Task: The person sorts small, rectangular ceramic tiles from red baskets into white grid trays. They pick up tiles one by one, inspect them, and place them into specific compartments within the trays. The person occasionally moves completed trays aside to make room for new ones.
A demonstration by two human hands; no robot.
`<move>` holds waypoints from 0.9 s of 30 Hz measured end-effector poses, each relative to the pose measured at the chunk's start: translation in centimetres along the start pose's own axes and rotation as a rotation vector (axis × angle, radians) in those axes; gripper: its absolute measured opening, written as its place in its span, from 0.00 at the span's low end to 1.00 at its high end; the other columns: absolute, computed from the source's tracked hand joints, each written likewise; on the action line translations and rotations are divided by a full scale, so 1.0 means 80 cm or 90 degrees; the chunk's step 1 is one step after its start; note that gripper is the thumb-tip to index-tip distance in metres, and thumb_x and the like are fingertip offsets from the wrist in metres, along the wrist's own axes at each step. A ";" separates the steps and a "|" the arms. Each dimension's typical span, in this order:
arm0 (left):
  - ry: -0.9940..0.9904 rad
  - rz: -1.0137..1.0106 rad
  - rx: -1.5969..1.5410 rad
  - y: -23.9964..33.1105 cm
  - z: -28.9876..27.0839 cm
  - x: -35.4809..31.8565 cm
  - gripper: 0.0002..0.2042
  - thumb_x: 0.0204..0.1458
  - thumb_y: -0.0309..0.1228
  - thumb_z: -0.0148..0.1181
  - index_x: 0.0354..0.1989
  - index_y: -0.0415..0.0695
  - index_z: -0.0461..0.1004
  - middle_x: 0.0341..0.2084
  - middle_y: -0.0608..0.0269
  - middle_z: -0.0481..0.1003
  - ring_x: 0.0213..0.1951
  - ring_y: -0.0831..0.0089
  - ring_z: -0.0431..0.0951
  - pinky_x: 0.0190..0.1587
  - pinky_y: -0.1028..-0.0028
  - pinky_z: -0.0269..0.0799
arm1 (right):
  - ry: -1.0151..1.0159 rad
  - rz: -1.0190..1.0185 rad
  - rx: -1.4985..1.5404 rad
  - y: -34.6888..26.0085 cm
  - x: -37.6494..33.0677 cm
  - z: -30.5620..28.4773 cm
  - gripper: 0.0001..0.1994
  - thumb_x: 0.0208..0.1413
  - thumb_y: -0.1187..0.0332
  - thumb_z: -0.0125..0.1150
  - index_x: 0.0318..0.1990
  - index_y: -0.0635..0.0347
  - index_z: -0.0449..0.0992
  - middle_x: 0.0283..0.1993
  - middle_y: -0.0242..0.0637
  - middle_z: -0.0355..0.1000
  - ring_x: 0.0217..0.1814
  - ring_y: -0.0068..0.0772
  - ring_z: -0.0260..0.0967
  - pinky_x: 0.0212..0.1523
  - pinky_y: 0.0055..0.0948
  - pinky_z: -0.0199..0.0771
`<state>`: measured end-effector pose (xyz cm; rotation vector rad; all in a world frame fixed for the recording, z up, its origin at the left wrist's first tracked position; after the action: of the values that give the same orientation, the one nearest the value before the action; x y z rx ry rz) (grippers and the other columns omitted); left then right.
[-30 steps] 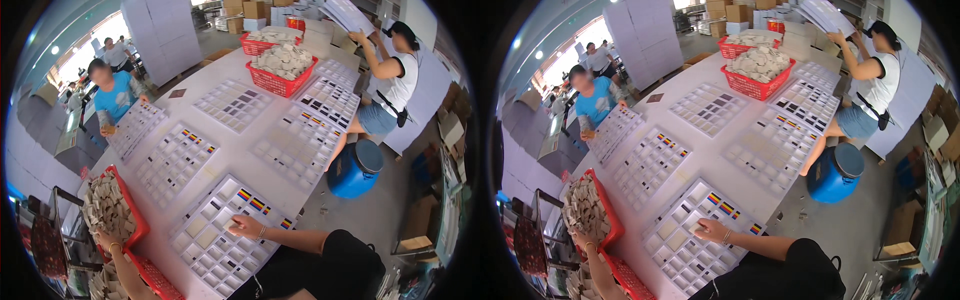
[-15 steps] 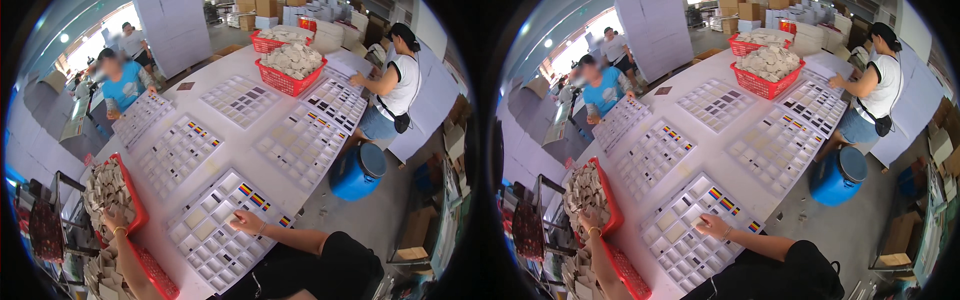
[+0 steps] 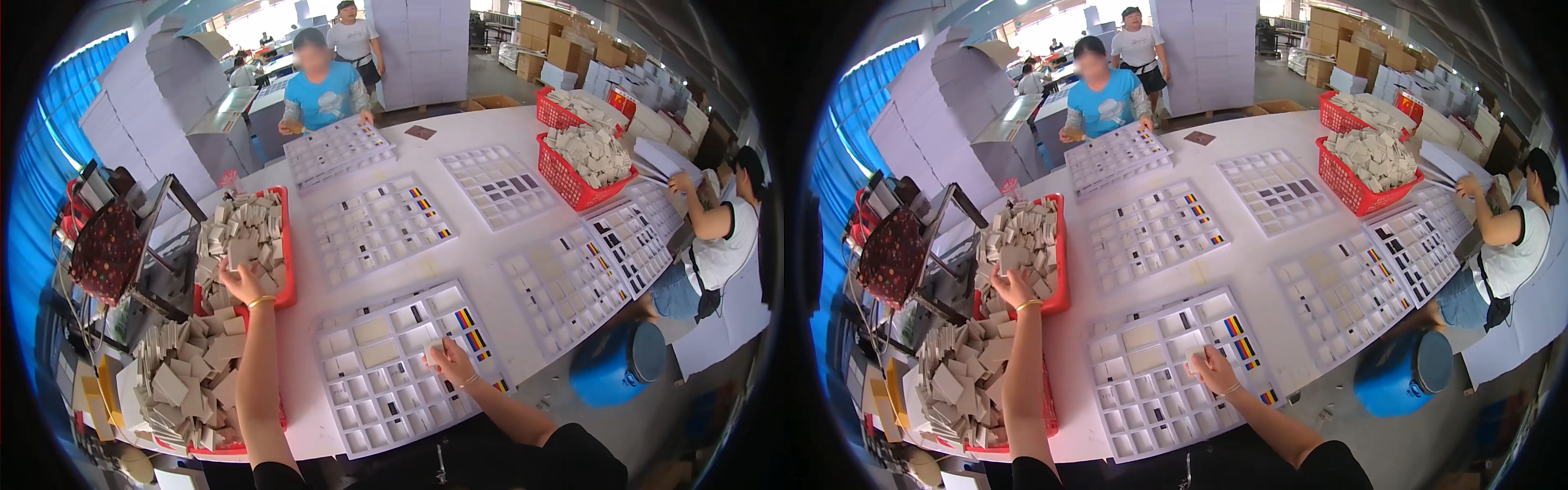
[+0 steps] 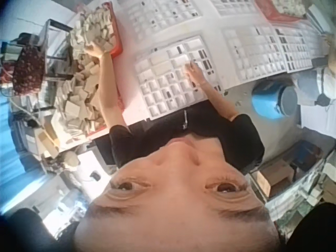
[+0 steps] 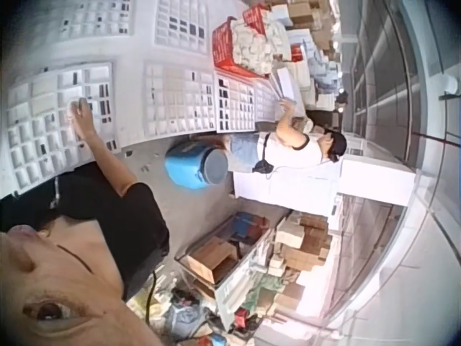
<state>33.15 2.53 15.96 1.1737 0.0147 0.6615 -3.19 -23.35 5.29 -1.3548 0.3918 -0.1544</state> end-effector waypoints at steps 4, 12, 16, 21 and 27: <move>-0.323 -0.234 -0.194 0.047 0.016 -0.161 0.15 0.55 0.34 0.53 0.50 0.50 0.62 0.47 0.62 0.68 0.45 0.68 0.72 0.44 0.64 0.74 | -0.005 -0.129 -0.007 0.010 0.016 -0.002 0.12 0.60 0.66 0.53 0.47 0.62 0.69 0.44 0.34 0.73 0.46 0.21 0.69 0.44 0.22 0.69; -0.494 -0.652 -0.134 0.082 -0.078 -0.376 0.16 0.50 0.29 0.53 0.47 0.49 0.61 0.43 0.61 0.70 0.42 0.65 0.74 0.40 0.63 0.78 | -0.097 -0.115 0.064 -0.040 0.001 0.039 0.14 0.58 0.66 0.55 0.50 0.62 0.69 0.40 0.31 0.72 0.41 0.18 0.67 0.41 0.22 0.69; -0.433 -0.679 -0.118 0.080 -0.101 -0.396 0.14 0.50 0.30 0.55 0.45 0.49 0.62 0.41 0.61 0.70 0.41 0.67 0.74 0.37 0.65 0.78 | -0.012 -0.149 -0.139 -0.016 -0.013 0.053 0.14 0.57 0.58 0.54 0.37 0.63 0.71 0.28 0.33 0.69 0.31 0.20 0.63 0.31 0.26 0.67; -0.373 -0.686 -0.174 0.084 -0.103 -0.402 0.13 0.52 0.37 0.57 0.43 0.51 0.63 0.40 0.63 0.69 0.43 0.68 0.72 0.43 0.64 0.73 | -0.052 -0.121 -0.065 -0.055 -0.043 0.071 0.16 0.59 0.59 0.53 0.44 0.64 0.71 0.34 0.34 0.70 0.36 0.20 0.65 0.37 0.23 0.67; -0.315 -0.701 -0.394 0.112 -0.086 -0.418 0.13 0.53 0.35 0.54 0.47 0.51 0.66 0.50 0.56 0.67 0.52 0.61 0.68 0.55 0.60 0.64 | 0.023 -0.191 -0.055 -0.034 -0.053 0.095 0.17 0.59 0.61 0.53 0.48 0.64 0.69 0.40 0.39 0.69 0.43 0.26 0.66 0.44 0.27 0.67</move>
<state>-0.61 -5.93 9.98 0.5473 0.0314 -0.5788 -4.02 -15.55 9.92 -1.4936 0.2252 -0.4139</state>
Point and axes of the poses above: each hand's wrist, its own x-axis towards the middle knuckle, its own z-axis out of the palm, y = z × x, the point moved 1 cm from there along x, towards the middle knuckle
